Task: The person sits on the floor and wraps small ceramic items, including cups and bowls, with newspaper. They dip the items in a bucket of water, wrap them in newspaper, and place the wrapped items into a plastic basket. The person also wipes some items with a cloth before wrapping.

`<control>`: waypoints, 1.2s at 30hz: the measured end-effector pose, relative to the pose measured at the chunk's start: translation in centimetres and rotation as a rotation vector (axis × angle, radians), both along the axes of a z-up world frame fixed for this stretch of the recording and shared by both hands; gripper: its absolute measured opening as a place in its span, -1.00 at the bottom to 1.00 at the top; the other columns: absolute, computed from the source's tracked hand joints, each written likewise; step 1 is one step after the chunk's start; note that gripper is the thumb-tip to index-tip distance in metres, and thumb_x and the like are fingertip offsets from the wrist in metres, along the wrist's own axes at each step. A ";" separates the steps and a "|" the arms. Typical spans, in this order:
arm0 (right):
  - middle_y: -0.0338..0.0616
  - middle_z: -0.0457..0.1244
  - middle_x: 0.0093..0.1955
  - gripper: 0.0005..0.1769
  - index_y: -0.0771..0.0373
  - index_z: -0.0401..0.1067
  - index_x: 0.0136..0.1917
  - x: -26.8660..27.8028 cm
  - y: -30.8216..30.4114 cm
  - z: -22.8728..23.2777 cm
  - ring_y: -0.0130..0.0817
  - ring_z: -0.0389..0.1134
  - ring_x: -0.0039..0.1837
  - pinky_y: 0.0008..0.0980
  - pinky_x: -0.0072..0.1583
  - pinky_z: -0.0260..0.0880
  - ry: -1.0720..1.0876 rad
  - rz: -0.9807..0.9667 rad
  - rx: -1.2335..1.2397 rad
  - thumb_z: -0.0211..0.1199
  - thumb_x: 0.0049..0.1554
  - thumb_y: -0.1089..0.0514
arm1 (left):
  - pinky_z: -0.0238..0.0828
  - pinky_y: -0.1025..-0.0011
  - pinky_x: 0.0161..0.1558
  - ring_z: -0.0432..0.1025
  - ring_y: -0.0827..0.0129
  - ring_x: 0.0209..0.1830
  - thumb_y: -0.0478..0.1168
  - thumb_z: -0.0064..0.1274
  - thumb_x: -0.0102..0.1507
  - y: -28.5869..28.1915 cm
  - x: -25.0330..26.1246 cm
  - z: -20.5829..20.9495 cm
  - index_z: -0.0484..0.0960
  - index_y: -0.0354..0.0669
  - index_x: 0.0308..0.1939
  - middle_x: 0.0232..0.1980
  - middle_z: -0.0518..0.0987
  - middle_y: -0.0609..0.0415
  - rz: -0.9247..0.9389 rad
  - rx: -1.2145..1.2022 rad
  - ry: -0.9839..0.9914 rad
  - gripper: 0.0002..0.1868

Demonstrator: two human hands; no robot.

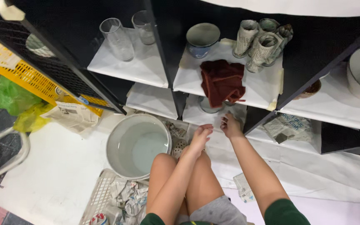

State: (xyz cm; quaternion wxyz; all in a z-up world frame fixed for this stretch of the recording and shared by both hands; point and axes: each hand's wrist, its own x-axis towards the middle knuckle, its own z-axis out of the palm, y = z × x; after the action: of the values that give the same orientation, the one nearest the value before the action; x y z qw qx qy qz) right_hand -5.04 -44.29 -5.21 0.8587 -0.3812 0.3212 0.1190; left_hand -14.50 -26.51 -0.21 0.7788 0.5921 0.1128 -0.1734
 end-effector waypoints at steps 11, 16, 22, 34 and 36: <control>-0.45 0.06 -0.32 -0.85 -0.10 0.44 -0.09 8.0 -1.7 -2.9 -0.62 -0.05 -0.37 -0.62 -0.36 -0.11 0.109 -0.043 0.085 0.06 0.29 0.03 | 0.22 0.27 0.27 0.43 0.31 0.31 -0.07 -0.13 0.33 0.7 -1.3 0.4 0.47 -0.11 0.23 0.27 0.57 0.06 0.052 -0.086 0.037 -0.58; -0.39 0.14 -0.33 -0.86 0.00 0.38 -0.17 6.0 -1.8 -2.4 -0.56 0.05 -0.38 -0.55 -0.35 0.02 0.125 -0.194 -0.132 0.16 0.26 0.11 | 0.24 0.27 0.27 0.44 0.28 0.31 -0.09 -0.11 0.33 0.8 -0.9 -0.2 0.46 -0.14 0.24 0.27 0.57 0.02 0.055 -0.110 0.039 -0.57; -0.34 0.14 -0.39 -0.76 0.09 0.32 -0.24 -2.5 0.2 2.5 -0.51 0.07 -0.43 -0.48 -0.36 0.08 -0.054 -0.216 -0.225 0.22 0.26 0.07 | 0.26 0.24 0.30 0.42 0.24 0.34 -0.02 -0.16 0.35 0.5 -1.3 0.9 0.40 -0.18 0.31 0.31 0.53 -0.02 0.059 -0.174 0.025 -0.50; -0.33 0.15 -0.44 -0.65 0.27 0.43 -0.11 -21.0 5.0 14.1 -0.61 0.09 -0.40 -0.54 -0.34 0.08 -0.288 0.197 -0.567 0.10 0.32 -0.05 | 0.69 0.30 -0.11 0.62 0.24 0.00 0.17 -0.30 0.44 4.2 -8.5 7.6 0.44 -0.41 0.27 0.09 0.62 -0.12 -0.005 -0.155 -0.023 -0.33; -0.32 0.14 -0.47 -0.67 0.25 0.42 -0.11 -22.0 5.4 14.7 -0.57 0.10 -0.44 -0.51 -0.37 0.06 -0.292 0.257 -0.581 0.08 0.29 -0.04 | 0.71 0.32 -0.17 0.63 0.23 -0.11 0.13 -0.28 0.43 5.3 -10.1 7.5 0.45 -0.39 0.22 0.02 0.62 -0.12 -0.036 -0.144 -0.070 -0.39</control>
State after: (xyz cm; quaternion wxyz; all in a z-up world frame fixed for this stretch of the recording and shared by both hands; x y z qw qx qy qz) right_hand -27.03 -38.87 9.50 0.7292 -0.6600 0.1648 0.0742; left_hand -24.65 -21.23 7.29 0.8195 0.5424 0.0621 -0.1743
